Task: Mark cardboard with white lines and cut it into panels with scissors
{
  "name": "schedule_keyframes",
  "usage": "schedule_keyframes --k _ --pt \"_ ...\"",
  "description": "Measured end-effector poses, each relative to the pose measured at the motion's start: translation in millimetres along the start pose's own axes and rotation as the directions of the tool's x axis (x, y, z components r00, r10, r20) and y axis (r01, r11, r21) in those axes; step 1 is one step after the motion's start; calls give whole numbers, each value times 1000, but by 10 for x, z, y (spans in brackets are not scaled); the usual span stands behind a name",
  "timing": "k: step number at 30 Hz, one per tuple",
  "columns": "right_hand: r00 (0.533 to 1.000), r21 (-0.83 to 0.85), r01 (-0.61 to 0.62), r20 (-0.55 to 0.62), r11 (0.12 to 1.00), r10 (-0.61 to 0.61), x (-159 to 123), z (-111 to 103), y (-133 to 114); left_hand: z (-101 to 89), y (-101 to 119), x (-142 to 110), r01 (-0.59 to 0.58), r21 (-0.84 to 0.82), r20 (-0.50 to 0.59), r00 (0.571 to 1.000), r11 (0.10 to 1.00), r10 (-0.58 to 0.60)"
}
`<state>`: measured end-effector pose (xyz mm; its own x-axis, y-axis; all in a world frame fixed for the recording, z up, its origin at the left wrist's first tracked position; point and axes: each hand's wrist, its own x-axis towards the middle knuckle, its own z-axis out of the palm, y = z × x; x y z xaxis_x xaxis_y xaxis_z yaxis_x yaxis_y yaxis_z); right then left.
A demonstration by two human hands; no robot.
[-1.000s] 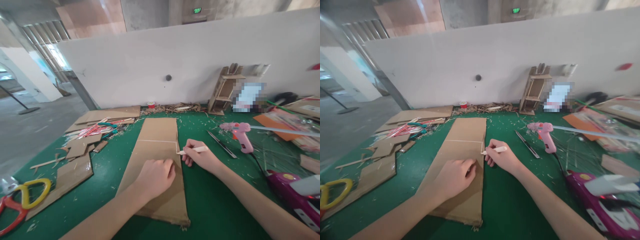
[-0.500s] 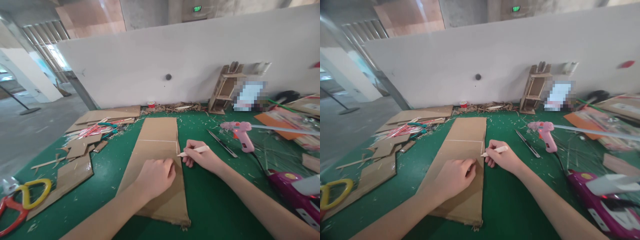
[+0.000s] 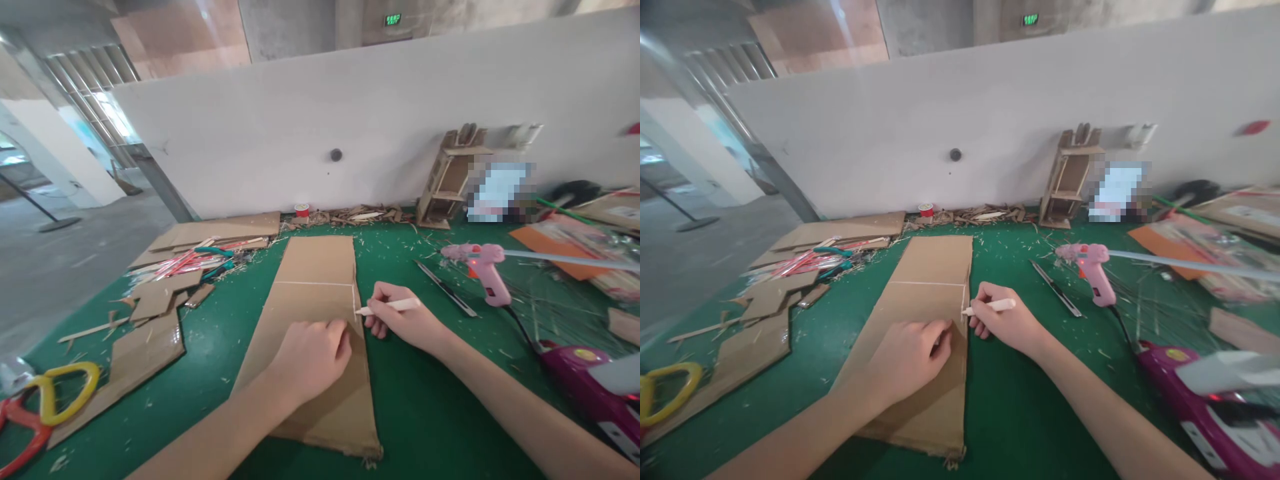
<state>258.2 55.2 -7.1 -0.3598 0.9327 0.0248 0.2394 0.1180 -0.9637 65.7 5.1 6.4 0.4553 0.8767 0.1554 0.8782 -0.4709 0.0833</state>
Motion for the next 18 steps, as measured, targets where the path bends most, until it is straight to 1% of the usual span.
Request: schedule_keyframes --k 2,5,7,9,13,18 --pt "1000 -20 -5 19 1000 5 -5 -3 -1 -5 0 3 0 -1 0 1000 1000 0" --pt "996 -41 -15 91 999 19 -23 -11 -11 -9 3 4 6 -11 3 1000 1000 -6" --pt "994 -33 -17 107 999 20 -40 -8 -16 -7 5 3 14 -19 8 1000 1000 -13" --pt "997 -16 -7 79 1000 8 -56 2 -16 -1 5 3 21 -28 12 1000 999 -21" --pt "1000 22 -4 -13 1000 4 -73 9 -7 16 -15 23 24 -31 9 1000 999 -24" --pt "996 61 -70 -49 996 72 -56 -38 1 46 -79 154 12 3 -11 1000 1000 -12"
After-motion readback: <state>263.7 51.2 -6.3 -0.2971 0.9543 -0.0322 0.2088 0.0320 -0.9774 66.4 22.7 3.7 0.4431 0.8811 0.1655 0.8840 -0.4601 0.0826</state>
